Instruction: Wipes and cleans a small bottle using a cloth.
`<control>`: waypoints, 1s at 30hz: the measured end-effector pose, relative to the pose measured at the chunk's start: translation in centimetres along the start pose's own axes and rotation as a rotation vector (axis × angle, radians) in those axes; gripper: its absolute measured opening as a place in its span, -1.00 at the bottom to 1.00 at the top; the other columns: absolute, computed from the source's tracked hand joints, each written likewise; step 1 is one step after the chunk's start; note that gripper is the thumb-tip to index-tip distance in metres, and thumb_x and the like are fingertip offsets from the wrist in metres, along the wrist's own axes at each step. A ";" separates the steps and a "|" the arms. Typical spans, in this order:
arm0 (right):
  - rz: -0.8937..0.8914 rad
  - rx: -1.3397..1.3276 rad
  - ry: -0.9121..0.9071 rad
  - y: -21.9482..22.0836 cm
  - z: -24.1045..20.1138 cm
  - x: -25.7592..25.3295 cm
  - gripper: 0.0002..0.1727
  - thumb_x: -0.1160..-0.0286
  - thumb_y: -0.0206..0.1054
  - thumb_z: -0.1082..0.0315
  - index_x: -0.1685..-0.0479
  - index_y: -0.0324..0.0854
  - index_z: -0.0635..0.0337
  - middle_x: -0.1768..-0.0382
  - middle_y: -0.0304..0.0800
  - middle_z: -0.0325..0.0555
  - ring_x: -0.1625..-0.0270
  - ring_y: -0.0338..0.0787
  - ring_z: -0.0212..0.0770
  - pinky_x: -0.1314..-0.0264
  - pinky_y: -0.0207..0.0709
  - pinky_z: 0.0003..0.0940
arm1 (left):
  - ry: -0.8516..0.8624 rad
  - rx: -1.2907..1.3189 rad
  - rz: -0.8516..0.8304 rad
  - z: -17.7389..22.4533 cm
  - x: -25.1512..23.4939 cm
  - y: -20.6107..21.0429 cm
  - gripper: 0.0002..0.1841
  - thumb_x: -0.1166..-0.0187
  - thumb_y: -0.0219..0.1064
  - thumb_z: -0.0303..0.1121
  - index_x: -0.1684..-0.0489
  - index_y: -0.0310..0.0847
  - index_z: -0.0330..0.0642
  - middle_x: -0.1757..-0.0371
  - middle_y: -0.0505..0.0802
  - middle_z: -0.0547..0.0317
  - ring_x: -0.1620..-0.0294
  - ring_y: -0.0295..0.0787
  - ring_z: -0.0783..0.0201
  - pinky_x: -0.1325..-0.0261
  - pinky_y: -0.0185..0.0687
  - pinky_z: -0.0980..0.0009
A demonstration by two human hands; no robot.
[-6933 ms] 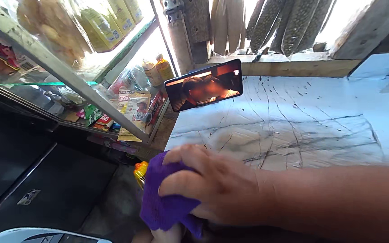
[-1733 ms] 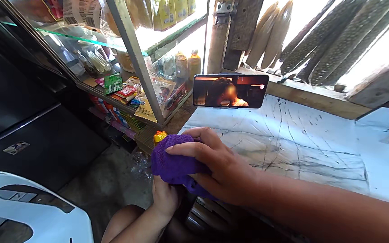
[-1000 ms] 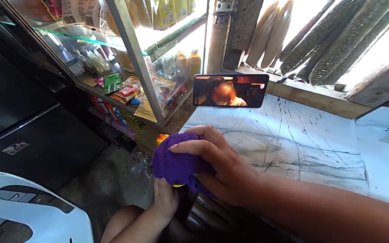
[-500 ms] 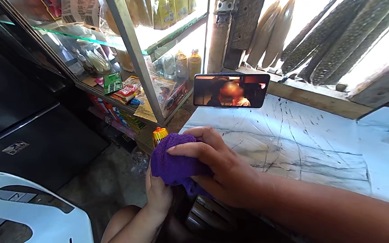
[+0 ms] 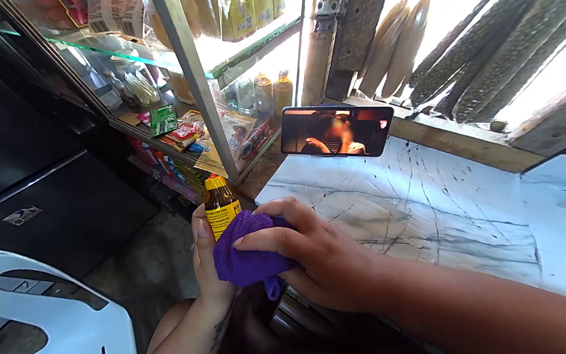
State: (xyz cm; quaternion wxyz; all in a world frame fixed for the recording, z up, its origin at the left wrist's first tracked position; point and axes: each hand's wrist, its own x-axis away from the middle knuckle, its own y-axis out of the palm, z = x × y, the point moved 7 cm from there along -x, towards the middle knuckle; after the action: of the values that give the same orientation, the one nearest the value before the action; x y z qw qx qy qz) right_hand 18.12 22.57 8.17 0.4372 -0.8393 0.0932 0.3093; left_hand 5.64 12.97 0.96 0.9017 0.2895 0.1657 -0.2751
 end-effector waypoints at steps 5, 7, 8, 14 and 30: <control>0.011 0.013 0.007 -0.1 0.1 0.0 -0.53 -0.46 0.33 0.37 -0.38 0.64 -0.21 -0.32 0.59 -0.02 -0.30 0.68 -0.15 -0.19 0.70 -0.30 | -0.007 0.008 -0.010 0.0 0.1 0.2 -0.53 -0.72 0.08 0.17 -0.32 0.35 0.04 -0.04 0.80 0.39 -0.11 0.77 0.48 -0.21 0.70 0.48; 0.011 0.012 0.008 -0.1 0.1 0.0 -0.53 -0.47 0.32 0.38 -0.38 0.64 -0.20 -0.32 0.59 -0.02 -0.32 0.68 -0.14 -0.19 0.71 -0.29 | -0.006 0.010 -0.013 -0.1 0.1 0.1 -0.52 -0.70 0.10 0.19 -0.31 0.34 0.05 -0.05 0.78 0.41 -0.11 0.76 0.49 -0.20 0.69 0.49; 0.010 0.013 0.011 -0.1 0.1 0.0 -0.53 -0.48 0.32 0.37 -0.38 0.64 -0.20 -0.32 0.59 -0.01 -0.32 0.68 -0.14 -0.20 0.71 -0.28 | -0.011 0.012 -0.015 -0.1 0.1 0.2 -0.51 -0.68 0.11 0.20 -0.30 0.34 0.06 -0.06 0.78 0.42 -0.11 0.76 0.50 -0.21 0.69 0.51; 0.002 0.006 0.025 -0.1 0.3 0.1 -0.54 -0.50 0.32 0.36 -0.40 0.63 -0.20 -0.34 0.57 0.00 -0.32 0.68 -0.15 -0.19 0.71 -0.29 | -0.045 0.046 -0.018 -0.4 0.1 0.3 -0.53 -0.70 0.11 0.17 -0.33 0.34 0.06 -0.05 0.80 0.41 -0.11 0.78 0.48 -0.20 0.71 0.49; -0.010 0.007 0.038 -0.1 0.4 0.1 -0.53 -0.49 0.32 0.36 -0.40 0.64 -0.20 -0.33 0.57 -0.02 -0.29 0.68 -0.21 -0.18 0.70 -0.34 | -0.103 0.019 -0.002 -0.9 0.3 0.1 -0.56 -0.79 0.03 0.06 -0.36 0.38 -0.05 -0.03 0.82 0.33 -0.08 0.80 0.45 -0.18 0.74 0.46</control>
State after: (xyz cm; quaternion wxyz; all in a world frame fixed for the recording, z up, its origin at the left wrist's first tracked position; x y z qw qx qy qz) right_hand 18.08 22.98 8.04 0.4399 -0.8439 0.0982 0.2908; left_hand 5.78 13.44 0.19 0.9059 0.2836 0.1168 -0.2922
